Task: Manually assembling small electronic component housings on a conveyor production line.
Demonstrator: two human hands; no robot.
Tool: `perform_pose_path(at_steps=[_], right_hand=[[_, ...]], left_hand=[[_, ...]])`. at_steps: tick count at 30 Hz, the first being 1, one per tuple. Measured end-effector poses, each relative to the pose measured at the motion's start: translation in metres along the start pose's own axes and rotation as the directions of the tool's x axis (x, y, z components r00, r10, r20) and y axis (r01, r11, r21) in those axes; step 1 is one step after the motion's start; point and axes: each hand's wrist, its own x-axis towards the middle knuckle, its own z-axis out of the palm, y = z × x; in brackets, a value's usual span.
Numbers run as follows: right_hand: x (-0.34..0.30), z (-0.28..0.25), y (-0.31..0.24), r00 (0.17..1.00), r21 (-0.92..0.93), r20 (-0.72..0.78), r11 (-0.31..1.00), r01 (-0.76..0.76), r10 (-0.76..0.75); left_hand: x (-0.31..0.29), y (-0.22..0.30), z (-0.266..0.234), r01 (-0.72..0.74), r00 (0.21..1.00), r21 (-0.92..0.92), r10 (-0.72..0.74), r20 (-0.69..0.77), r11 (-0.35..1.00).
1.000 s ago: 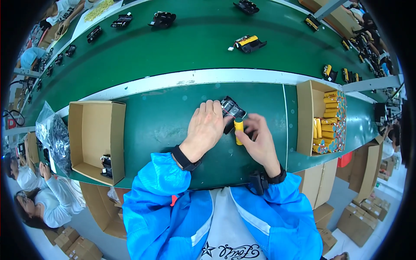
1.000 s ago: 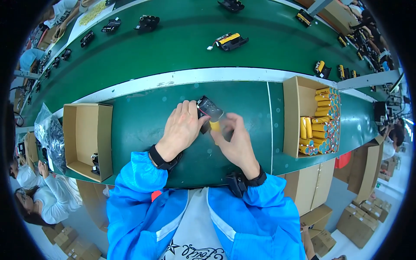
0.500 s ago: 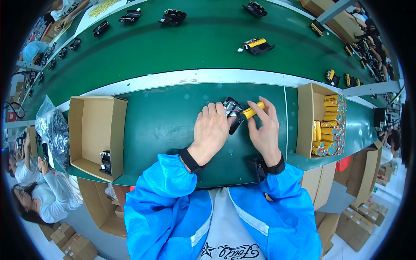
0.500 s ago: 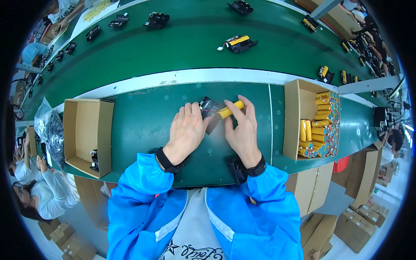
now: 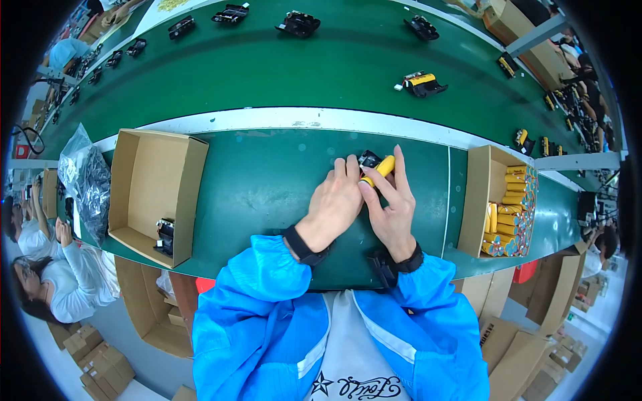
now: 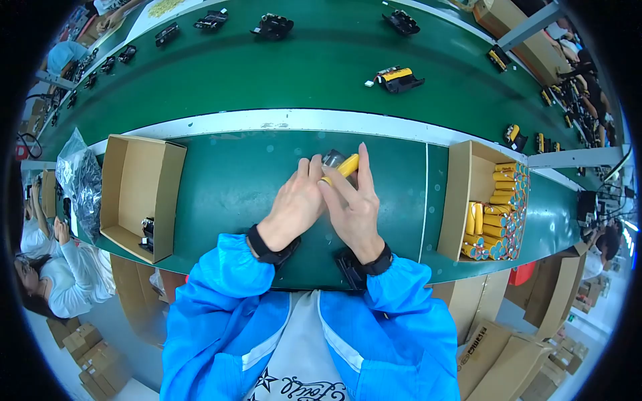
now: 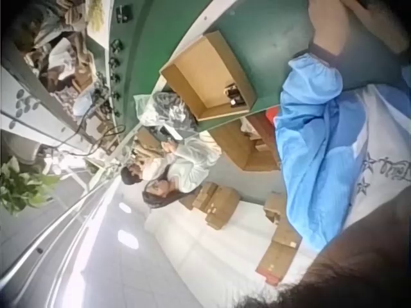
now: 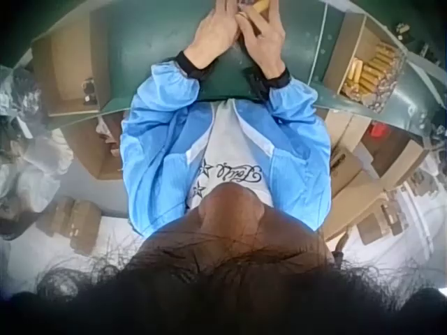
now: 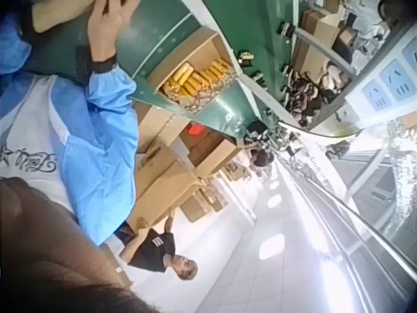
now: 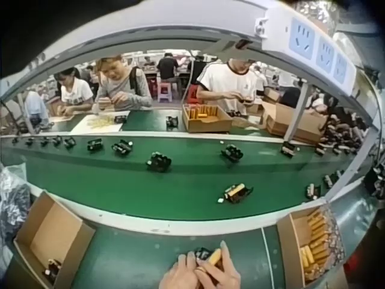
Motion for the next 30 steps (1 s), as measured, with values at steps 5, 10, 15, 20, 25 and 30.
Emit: perform_pose_path(at_steps=[5,10,15,20,25,30], right_hand=[[0.006,-0.003,-0.010,0.997,-0.123,0.075,0.992,0.021,-0.012],[0.010,0.000,-0.020,0.995,-0.293,0.098,0.955,0.043,-0.015],[0.011,0.002,-0.022,0.997,-0.298,0.076,0.954,-0.001,0.024],[0.007,0.007,-0.008,0.998,-0.202,0.007,0.978,0.059,-0.058],[0.007,0.006,-0.009,0.991,-0.292,0.060,0.947,0.130,-0.118],[0.013,0.010,-0.017,0.996,-0.294,0.067,0.952,0.080,-0.063]], left_hand=[[-0.009,-0.016,-0.030,-0.088,0.991,-0.202,0.106,0.082,0.975],[-0.018,-0.013,-0.040,-0.126,0.992,-0.312,0.130,-0.010,0.942],[-0.019,-0.021,-0.039,-0.210,0.977,-0.224,0.213,-0.008,0.952],[-0.014,-0.025,-0.045,-0.280,0.957,-0.051,0.283,0.065,0.959],[-0.007,-0.034,-0.043,-0.367,0.929,-0.015,0.367,0.046,0.930],[0.005,-0.028,-0.055,-0.282,0.950,-0.186,0.302,0.085,0.941]])
